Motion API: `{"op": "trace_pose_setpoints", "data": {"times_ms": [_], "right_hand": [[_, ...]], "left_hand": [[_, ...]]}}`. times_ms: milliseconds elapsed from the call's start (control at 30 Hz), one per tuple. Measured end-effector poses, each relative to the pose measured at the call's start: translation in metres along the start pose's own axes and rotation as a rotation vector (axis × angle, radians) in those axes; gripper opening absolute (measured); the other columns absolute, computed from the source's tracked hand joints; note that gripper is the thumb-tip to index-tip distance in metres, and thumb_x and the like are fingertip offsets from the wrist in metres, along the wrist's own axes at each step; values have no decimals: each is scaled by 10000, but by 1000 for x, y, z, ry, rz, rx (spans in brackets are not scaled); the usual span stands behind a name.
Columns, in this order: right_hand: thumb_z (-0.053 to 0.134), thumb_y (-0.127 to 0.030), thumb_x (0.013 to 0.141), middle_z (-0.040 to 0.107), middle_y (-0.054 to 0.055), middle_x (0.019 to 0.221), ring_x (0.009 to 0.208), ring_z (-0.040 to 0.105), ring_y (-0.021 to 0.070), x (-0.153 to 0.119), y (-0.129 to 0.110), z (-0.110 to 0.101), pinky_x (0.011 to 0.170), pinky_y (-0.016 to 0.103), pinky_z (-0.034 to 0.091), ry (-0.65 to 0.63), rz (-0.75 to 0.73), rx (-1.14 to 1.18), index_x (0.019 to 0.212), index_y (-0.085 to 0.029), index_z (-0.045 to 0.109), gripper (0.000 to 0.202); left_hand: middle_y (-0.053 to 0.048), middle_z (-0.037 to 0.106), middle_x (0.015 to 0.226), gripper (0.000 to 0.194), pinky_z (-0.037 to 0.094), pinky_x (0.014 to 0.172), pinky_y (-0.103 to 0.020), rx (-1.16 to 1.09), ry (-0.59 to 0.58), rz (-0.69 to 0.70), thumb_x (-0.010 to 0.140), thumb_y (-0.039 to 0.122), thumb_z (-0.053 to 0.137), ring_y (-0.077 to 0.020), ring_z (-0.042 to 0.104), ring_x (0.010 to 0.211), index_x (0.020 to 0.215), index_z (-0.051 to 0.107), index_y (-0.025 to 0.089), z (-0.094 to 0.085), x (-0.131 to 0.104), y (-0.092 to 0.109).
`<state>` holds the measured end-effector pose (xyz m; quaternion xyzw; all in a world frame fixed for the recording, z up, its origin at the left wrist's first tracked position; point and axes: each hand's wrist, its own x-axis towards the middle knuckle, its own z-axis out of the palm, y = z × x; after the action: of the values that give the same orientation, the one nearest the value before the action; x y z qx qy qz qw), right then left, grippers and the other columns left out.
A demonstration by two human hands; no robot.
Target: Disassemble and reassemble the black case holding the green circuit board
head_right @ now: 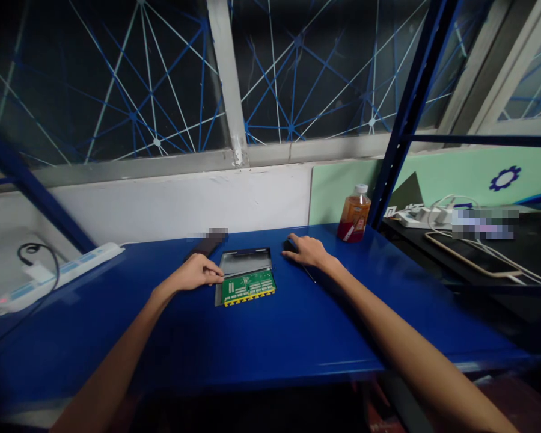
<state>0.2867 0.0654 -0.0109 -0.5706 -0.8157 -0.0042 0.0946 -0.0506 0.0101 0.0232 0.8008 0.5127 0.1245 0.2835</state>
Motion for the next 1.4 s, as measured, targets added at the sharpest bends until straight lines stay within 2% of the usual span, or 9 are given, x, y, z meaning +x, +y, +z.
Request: {"op": "trace_pose_setpoints", "data": {"times_ms": [367, 467, 567, 733, 867, 1067, 1133, 1267, 1400], "right_hand": [[428, -656, 828, 669, 131, 922, 858, 635, 320, -5, 5, -9, 643, 366, 448, -20, 4, 12, 1305, -203, 448, 658], [456, -587, 850, 578, 179, 1123, 932, 605, 330, -7, 1, -15, 677, 385, 465, 104, 16, -68, 1279, -193, 485, 583], [454, -529, 877, 476, 183, 1270, 1108, 500, 352, -12, -11, -24, 707, 382, 482, 256, -25, -55, 1255, -211, 500, 496], [468, -507, 886, 520, 122, 1243, 1088, 526, 277, -26, -45, -37, 805, 366, 470, 327, -237, 121, 1138, -222, 587, 399], [523, -584, 828, 614, 87, 1097, 1000, 568, 248, -40, -67, -47, 809, 357, 455, 260, -352, 299, 1021, -222, 641, 426], [713, -693, 537, 653, 52, 968, 852, 595, 230, -42, -66, -48, 743, 340, 452, 45, -458, 342, 947, -225, 657, 625], [731, -655, 553, 659, 48, 943, 824, 596, 216, -38, -61, -44, 717, 321, 451, 7, -455, 344, 943, -221, 664, 588], [705, -497, 704, 674, 32, 873, 769, 600, 177, -33, -54, -36, 683, 283, 444, 13, -437, 396, 895, -210, 685, 345], [688, -469, 739, 683, 32, 848, 742, 607, 164, -29, -51, -31, 672, 268, 449, 40, -430, 494, 908, -199, 704, 319]], "left_hand": [[-61, 650, 726, 342, 359, 562, -231, 97, 1, 136, 705, 424, 659, -139, 541, 623, 869, 751, 138, -1, 2, -13], [-75, 680, 750, 337, 368, 566, -235, 91, 11, 121, 701, 420, 661, -154, 566, 636, 864, 754, 140, 1, 2, -12], [-74, 687, 677, 336, 364, 541, -235, 50, -16, 50, 712, 405, 642, -152, 572, 572, 869, 747, 127, 4, 2, -11], [-54, 648, 549, 310, 352, 510, -222, 28, -20, 29, 735, 380, 608, -139, 558, 505, 844, 745, 125, 7, 3, -8], [-55, 648, 554, 302, 351, 503, -227, 0, -39, 34, 734, 368, 605, -143, 554, 504, 843, 747, 126, 7, 3, -7], [-42, 683, 656, 312, 292, 504, -239, 46, -5, 30, 731, 362, 600, -133, 479, 540, 876, 762, 138, 8, 5, -9], [-38, 695, 689, 304, 277, 504, -240, 49, -2, 38, 721, 353, 609, -130, 460, 552, 872, 767, 141, 9, 6, -10], [-51, 713, 714, 279, 293, 515, -246, 31, -8, 37, 717, 339, 599, -140, 486, 570, 813, 774, 144, 9, 6, -9], [-76, 731, 774, 276, 362, 564, -249, -27, -3, 44, 720, 331, 604, -175, 561, 651, 843, 770, 148, 7, 2, -5]]}}
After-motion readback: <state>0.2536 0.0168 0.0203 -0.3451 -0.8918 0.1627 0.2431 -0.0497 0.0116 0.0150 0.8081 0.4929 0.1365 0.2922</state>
